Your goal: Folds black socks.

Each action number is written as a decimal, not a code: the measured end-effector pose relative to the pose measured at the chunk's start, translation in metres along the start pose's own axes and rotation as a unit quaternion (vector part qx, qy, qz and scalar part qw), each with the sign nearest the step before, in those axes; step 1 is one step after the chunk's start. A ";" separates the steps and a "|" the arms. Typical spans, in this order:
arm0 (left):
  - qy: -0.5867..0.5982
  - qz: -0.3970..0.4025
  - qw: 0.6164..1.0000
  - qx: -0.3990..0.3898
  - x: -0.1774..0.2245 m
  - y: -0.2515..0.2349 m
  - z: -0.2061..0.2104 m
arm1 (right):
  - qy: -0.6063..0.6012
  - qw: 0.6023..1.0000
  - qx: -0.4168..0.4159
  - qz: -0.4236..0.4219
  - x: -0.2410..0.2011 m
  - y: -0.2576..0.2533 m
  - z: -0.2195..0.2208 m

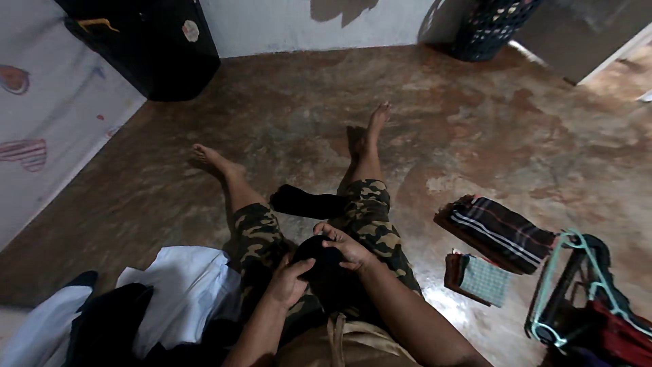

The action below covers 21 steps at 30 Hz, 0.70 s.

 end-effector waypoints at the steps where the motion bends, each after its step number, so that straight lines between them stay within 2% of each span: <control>1: 0.029 -0.018 0.999 -0.005 -0.005 0.000 0.000 | -0.005 1.000 -0.003 0.005 0.003 -0.001 0.001; 5: 0.043 -0.132 0.989 -0.045 -0.022 0.003 0.005 | -0.053 0.998 -0.005 0.016 0.017 -0.001 0.003; 8: 0.005 -0.173 0.984 -0.049 -0.020 0.008 0.003 | -0.021 0.999 0.024 0.027 0.015 0.001 0.013; 10: 0.010 -0.170 0.984 -0.047 -0.021 0.009 -0.002 | 0.078 0.996 0.046 0.028 0.008 0.002 0.016; 11: 0.021 -0.158 0.986 -0.047 -0.022 0.010 -0.005 | 0.166 0.984 0.054 0.026 0.003 0.002 0.015; 13: 0.053 -0.125 0.989 -0.054 -0.025 0.012 -0.014 | 0.373 0.925 0.075 0.014 -0.010 0.004 0.009; 14: 0.057 -0.107 0.990 -0.071 -0.026 0.014 -0.018 | 0.426 0.900 0.091 0.011 -0.015 0.005 0.004; 16: 0.049 -0.085 0.990 -0.100 -0.027 0.017 -0.029 | 0.405 0.902 0.146 0.017 -0.021 0.010 -0.007; 18: 0.036 -0.093 0.993 -0.058 -0.027 0.019 -0.041 | 0.324 0.924 0.202 0.025 -0.025 0.014 -0.012; 21: 0.016 -0.110 0.994 0.015 -0.021 0.018 -0.044 | 0.241 0.953 0.181 0.030 -0.023 0.015 -0.008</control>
Point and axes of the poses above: each hand's wrist, its own y-axis away from the middle knuckle, its own z-axis out of the palm, x = y × z, the point moved 6 cm from there along -y, towards the middle knuckle, and after that the axes turned 8 degrees about -y, right-handed, at the moved point
